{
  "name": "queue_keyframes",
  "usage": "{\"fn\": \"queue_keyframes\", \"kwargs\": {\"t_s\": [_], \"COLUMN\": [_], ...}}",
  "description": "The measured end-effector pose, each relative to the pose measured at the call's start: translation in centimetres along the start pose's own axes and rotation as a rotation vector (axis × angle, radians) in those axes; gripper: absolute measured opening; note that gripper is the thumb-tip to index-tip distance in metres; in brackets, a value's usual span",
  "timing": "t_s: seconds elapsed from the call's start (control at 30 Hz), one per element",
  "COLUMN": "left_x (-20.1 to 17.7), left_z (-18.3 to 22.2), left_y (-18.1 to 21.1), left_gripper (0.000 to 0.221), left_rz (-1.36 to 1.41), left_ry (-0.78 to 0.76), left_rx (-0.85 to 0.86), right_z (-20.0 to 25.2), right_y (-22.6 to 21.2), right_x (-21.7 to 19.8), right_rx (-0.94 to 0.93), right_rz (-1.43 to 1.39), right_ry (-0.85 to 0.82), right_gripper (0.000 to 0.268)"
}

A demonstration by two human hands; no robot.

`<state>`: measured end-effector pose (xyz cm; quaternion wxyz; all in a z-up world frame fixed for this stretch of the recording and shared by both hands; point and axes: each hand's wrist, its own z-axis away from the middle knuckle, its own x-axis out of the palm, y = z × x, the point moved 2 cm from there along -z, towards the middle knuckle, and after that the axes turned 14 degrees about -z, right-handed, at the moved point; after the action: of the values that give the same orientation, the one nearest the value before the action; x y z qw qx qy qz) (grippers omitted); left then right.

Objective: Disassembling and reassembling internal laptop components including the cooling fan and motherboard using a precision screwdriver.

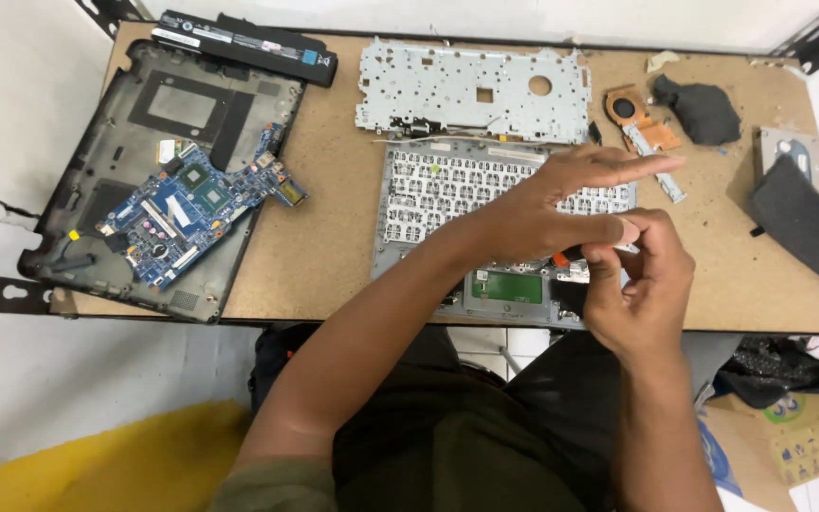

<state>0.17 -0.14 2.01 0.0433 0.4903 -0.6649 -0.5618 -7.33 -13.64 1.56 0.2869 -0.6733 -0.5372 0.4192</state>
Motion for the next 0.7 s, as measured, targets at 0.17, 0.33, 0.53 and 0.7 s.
{"fn": "queue_keyframes", "kwargs": {"t_s": [0.17,0.33,0.53,0.7], "left_x": [0.1,0.4,0.7,0.7], "left_z": [0.1,0.0,-0.3,0.3], "left_y": [-0.5,-0.8,-0.9,-0.2], "left_gripper": [0.067,0.062,0.058,0.06], "left_rz": [0.06,0.068,0.06,0.149], "left_ry": [0.049,0.064,0.095,0.17], "left_rx": [0.03,0.094,0.114,-0.025], "right_z": [0.3,0.5,0.4,-0.3], "right_y": [0.0,-0.5,0.5,2.4], "right_x": [0.4,0.6,0.3,-0.3], "right_rx": [-0.009,-0.059,-0.031,-0.165], "right_rz": [0.087,0.126,0.122,-0.199], "right_ry": [0.039,0.058,0.079,0.043], "right_gripper": [0.021,0.027,0.024,0.016]}}
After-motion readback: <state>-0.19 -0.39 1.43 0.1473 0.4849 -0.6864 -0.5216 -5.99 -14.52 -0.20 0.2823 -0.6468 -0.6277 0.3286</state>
